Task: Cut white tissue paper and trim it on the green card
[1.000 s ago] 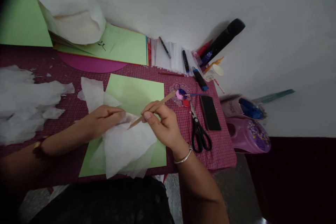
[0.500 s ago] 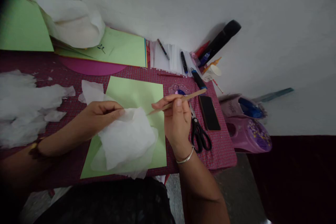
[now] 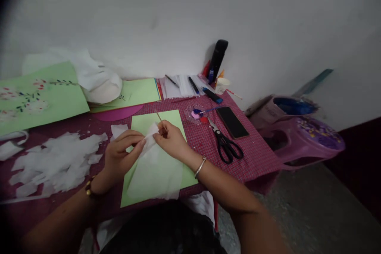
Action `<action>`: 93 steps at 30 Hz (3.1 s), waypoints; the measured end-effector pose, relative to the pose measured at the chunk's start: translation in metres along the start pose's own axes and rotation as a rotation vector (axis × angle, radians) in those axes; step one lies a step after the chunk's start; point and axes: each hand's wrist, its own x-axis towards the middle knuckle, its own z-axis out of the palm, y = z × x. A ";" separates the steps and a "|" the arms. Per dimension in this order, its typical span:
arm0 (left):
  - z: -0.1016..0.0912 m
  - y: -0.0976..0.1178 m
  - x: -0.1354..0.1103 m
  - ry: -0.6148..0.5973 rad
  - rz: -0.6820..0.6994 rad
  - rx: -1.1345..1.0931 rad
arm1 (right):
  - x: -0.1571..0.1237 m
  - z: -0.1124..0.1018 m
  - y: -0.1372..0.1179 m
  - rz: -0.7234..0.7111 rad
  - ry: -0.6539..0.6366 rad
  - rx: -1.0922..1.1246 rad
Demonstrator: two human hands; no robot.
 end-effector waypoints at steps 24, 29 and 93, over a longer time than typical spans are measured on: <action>0.002 -0.046 0.009 0.399 -0.584 -0.583 | 0.023 0.028 0.013 -0.139 0.127 -0.166; 0.003 -0.042 0.013 0.463 -0.601 -0.750 | 0.036 0.023 0.021 -0.135 0.243 -0.079; -0.004 0.004 0.069 -0.274 -0.502 -0.748 | 0.019 -0.029 -0.030 -0.138 -0.171 0.058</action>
